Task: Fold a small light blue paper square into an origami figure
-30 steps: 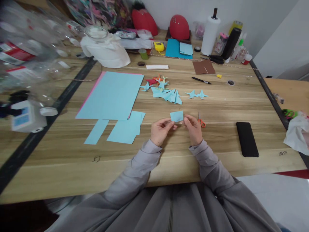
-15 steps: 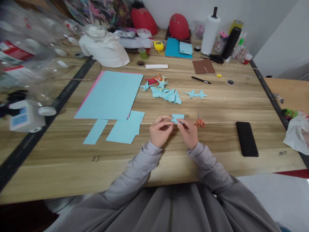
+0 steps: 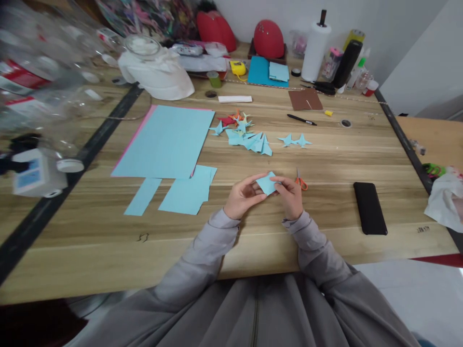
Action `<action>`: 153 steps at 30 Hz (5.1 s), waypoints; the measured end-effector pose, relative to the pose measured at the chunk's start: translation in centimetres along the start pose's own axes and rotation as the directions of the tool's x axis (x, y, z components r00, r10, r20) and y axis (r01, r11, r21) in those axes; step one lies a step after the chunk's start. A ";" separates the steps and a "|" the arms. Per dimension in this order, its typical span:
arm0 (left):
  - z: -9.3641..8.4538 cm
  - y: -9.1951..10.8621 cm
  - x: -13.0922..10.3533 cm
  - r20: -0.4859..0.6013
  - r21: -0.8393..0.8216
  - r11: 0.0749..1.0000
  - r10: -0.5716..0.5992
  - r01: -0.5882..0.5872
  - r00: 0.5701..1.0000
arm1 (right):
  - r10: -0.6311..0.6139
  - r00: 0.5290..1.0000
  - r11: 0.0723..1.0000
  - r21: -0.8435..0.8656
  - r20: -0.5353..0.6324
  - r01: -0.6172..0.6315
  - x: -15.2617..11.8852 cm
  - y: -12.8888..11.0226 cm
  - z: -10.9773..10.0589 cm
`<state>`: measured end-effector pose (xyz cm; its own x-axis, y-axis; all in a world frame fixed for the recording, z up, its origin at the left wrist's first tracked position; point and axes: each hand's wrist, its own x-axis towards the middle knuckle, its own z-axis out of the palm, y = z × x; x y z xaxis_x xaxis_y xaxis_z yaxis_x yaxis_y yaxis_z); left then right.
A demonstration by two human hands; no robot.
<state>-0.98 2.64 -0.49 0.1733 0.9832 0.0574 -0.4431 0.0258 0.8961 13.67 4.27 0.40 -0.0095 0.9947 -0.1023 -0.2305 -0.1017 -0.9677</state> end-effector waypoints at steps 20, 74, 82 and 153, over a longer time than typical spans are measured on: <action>-0.1 -0.3 0.1 -0.097 0.053 0.998 0.043 -0.038 0.994 | -0.001 0.995 0.999 -0.052 0.099 0.006 -0.2 -0.5 0.2; 0.0 -0.4 0.3 -0.301 0.361 0.929 0.195 -0.077 0.934 | -0.139 0.984 0.977 -0.145 0.116 0.155 0.0 1.2 -0.3; 0.0 -0.3 0.3 -0.271 0.362 0.923 0.239 -0.132 0.932 | -0.111 0.990 0.984 -0.129 0.084 0.122 -0.1 0.9 -0.1; 0.1 -0.1 0.4 -0.317 0.354 0.935 0.099 0.021 0.943 | 0.113 0.992 0.992 -0.069 0.051 -0.110 0.1 0.6 0.1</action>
<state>-0.79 3.04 -0.52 -0.1589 0.9873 0.0034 -0.0995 -0.0195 0.9948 13.41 4.30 -0.16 -0.0848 0.9762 -0.1995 -0.1603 -0.2110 -0.9643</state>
